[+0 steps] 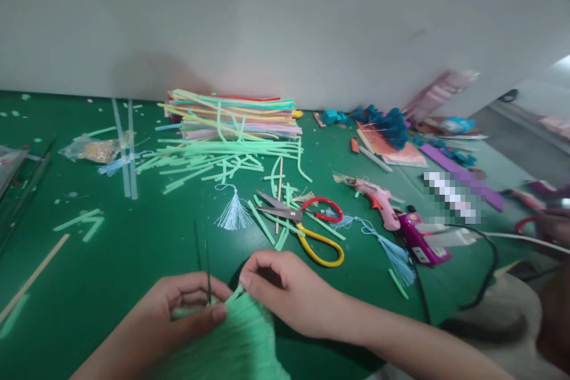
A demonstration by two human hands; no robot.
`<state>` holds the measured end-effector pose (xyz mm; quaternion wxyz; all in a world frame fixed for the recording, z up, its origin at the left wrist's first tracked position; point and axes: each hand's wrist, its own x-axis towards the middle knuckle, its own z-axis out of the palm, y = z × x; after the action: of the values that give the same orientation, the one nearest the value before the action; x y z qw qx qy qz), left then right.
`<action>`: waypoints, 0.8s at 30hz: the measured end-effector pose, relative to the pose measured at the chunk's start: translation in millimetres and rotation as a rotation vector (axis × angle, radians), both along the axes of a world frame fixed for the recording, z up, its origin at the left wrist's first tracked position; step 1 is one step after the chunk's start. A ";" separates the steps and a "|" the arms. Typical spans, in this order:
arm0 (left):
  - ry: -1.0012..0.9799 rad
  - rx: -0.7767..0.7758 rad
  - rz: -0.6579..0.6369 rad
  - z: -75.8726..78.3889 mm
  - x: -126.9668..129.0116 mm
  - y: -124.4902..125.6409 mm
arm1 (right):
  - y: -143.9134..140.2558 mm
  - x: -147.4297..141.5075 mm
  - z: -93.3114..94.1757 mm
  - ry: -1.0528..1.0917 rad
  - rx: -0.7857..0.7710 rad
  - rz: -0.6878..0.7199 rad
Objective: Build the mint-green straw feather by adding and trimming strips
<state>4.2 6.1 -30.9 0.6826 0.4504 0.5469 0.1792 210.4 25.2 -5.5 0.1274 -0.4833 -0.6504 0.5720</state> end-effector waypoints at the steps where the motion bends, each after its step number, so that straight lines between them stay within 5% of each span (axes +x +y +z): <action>1: -0.010 -0.023 0.001 -1.1 -0.2 0.0 | -0.8 -0.1 1.0 0.003 0.008 0.005; 6: -0.046 -0.108 0.028 -5.6 -1.9 -2.1 | 2.9 29.5 10.7 -0.110 0.339 -0.148; 10: -0.033 -0.060 0.032 -7.8 -3.1 -4.2 | 18.2 97.8 11.1 -0.684 0.655 -0.518; 12: -0.020 -0.047 0.032 -8.6 -3.6 -4.4 | 27.5 133.9 7.0 -1.223 0.608 -0.623; 13: -0.007 -0.048 0.030 -8.8 -3.7 -4.2 | 32.0 149.1 4.0 -1.322 0.558 -0.649; 17: 0.014 -0.054 0.015 -7.9 -3.6 -2.6 | 46.6 182.4 -11.5 -1.426 0.439 -0.626; 24: -0.014 -0.041 0.006 -7.0 -3.1 -2.0 | 56.4 189.1 -24.9 -1.394 0.437 -0.631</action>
<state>1.1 4.0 -37.9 0.6948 0.4334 0.5472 0.1733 399.6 81.6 -30.4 -0.0610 -0.8554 -0.5101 -0.0657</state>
